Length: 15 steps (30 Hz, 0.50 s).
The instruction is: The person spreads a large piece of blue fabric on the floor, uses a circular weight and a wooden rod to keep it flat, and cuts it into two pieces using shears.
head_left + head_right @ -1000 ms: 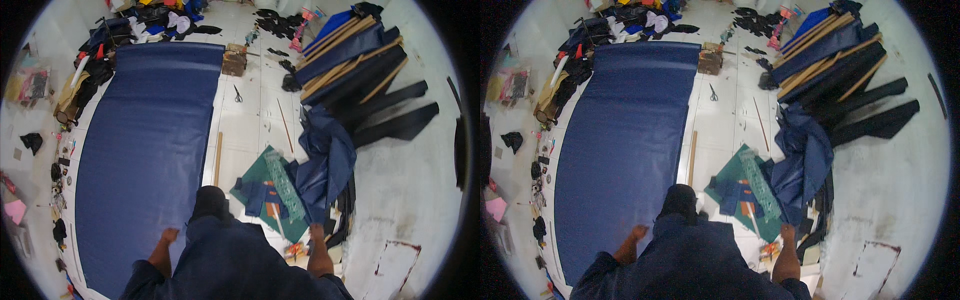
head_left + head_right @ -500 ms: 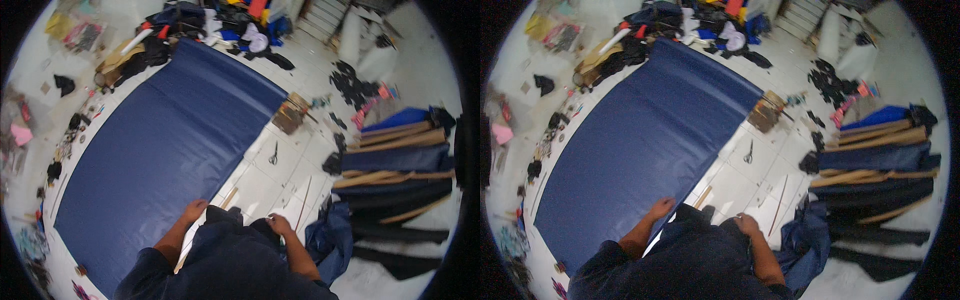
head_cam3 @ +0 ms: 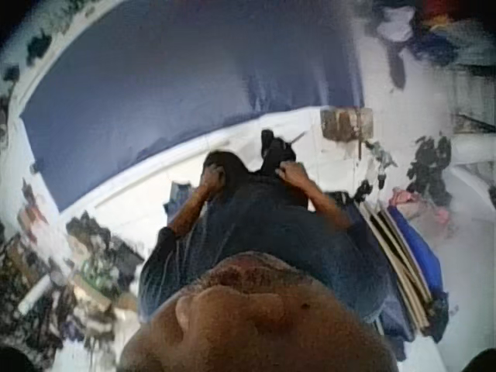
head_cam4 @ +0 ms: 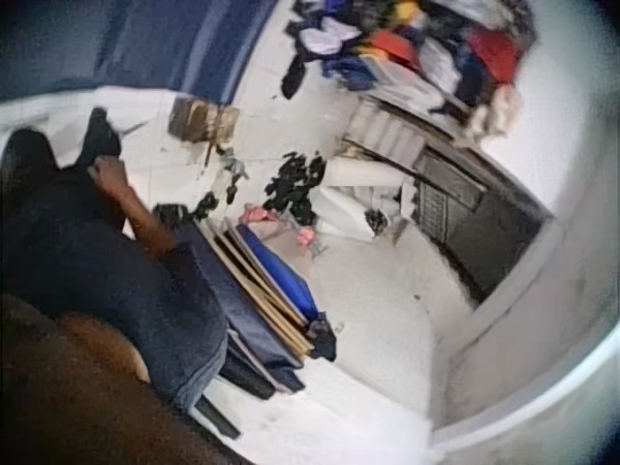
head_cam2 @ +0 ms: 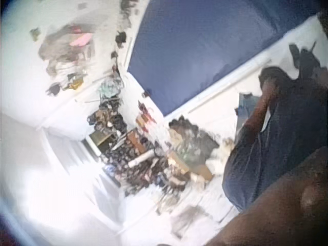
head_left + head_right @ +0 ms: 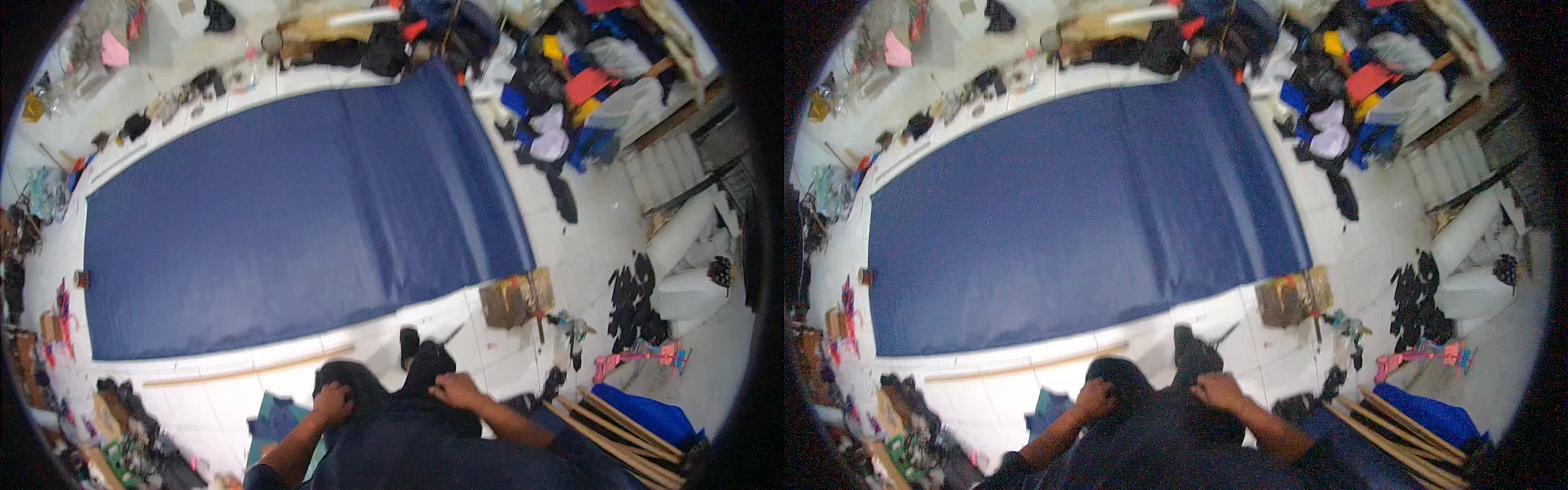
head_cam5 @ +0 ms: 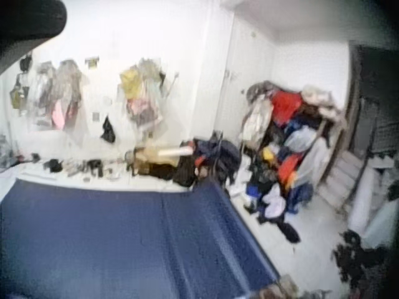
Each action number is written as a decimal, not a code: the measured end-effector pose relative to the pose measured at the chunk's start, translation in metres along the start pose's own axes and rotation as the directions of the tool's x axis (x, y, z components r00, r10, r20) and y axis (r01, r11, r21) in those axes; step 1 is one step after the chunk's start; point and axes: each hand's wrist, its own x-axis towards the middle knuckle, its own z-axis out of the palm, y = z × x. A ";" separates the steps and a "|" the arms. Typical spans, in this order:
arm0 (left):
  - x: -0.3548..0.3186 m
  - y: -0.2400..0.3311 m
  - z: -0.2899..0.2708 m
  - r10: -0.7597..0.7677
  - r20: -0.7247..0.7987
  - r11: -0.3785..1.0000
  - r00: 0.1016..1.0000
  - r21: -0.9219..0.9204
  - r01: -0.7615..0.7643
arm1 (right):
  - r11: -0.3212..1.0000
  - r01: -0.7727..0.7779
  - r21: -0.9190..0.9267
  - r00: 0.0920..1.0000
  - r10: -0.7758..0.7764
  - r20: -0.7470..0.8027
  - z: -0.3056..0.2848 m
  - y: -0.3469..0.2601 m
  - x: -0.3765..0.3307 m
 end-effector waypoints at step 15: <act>-0.092 -0.102 0.335 -0.523 0.572 0.495 0.631 -0.399 0.772 | 0.915 -0.230 0.332 0.088 -0.321 0.943 0.033 0.130 0.183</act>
